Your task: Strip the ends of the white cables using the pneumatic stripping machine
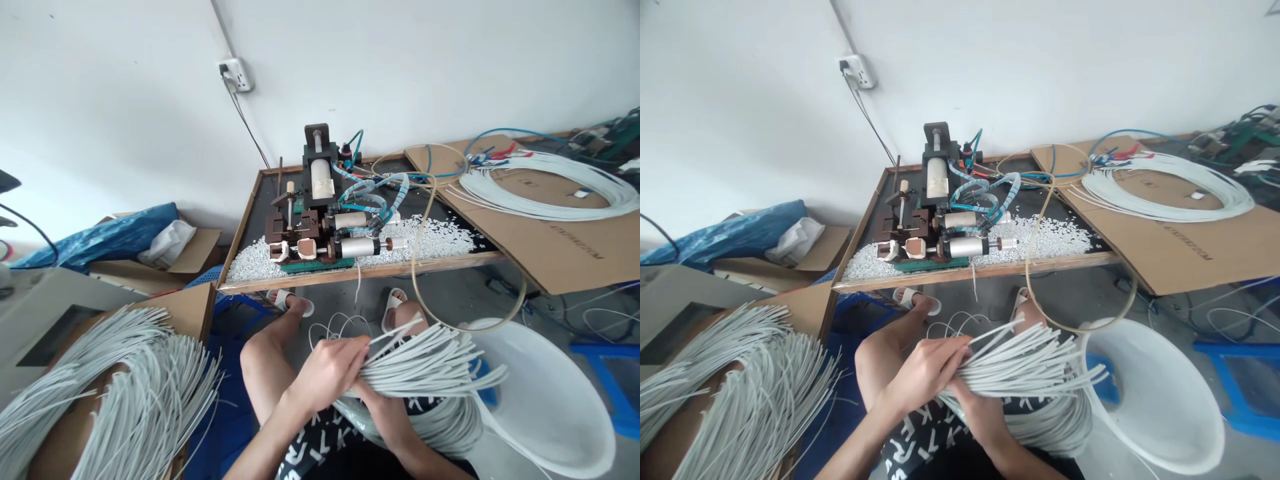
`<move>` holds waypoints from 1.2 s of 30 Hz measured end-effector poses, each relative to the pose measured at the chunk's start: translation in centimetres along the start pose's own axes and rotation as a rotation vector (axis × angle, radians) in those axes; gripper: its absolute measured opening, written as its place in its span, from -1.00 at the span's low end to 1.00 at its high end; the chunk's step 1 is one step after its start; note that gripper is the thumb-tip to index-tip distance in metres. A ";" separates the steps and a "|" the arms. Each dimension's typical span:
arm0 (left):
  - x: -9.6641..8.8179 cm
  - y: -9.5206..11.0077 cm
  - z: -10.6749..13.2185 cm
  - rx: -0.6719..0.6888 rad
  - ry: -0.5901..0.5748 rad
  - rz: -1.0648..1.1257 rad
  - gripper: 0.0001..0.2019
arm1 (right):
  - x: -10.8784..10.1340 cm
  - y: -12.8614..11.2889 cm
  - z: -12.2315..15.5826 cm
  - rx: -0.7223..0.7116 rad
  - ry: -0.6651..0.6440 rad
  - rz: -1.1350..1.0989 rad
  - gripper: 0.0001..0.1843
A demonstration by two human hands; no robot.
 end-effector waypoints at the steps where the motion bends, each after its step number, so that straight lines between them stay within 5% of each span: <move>1: -0.3 -0.4 0.2 -0.060 0.048 0.073 -0.76 | -0.1 -0.1 0.0 -0.011 -0.011 0.000 -0.71; 7: -3.2 -4.4 2.0 -0.493 0.586 0.503 -0.65 | -0.7 -0.8 -0.5 0.256 -0.067 -0.238 -0.65; 13: -6.6 -7.9 2.5 -0.548 1.020 0.471 -0.56 | -0.7 -2.1 -0.6 0.307 -0.067 -0.260 -0.55; 18: -6.4 -10.2 1.0 -0.541 1.019 0.518 -0.55 | -0.8 -1.7 -1.0 0.494 -0.022 -0.449 -0.59; 26: -5.5 -12.2 -0.1 -0.630 1.121 0.627 -0.44 | -1.2 -1.7 -1.1 0.460 -0.023 -0.516 -0.59; 36: -5.6 -12.5 0.3 -0.671 1.096 0.659 -0.48 | -0.9 -2.2 -1.4 0.491 -0.050 -0.488 -0.54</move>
Point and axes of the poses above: each hand's wrist, its own z-axis away from the middle knuckle, its own x-axis out of the palm, y = z × x, the point moved 5 cm from there along -z, towards the middle knuckle, and after that the axes turned 7 degrees about x, right-handed, at the moved point
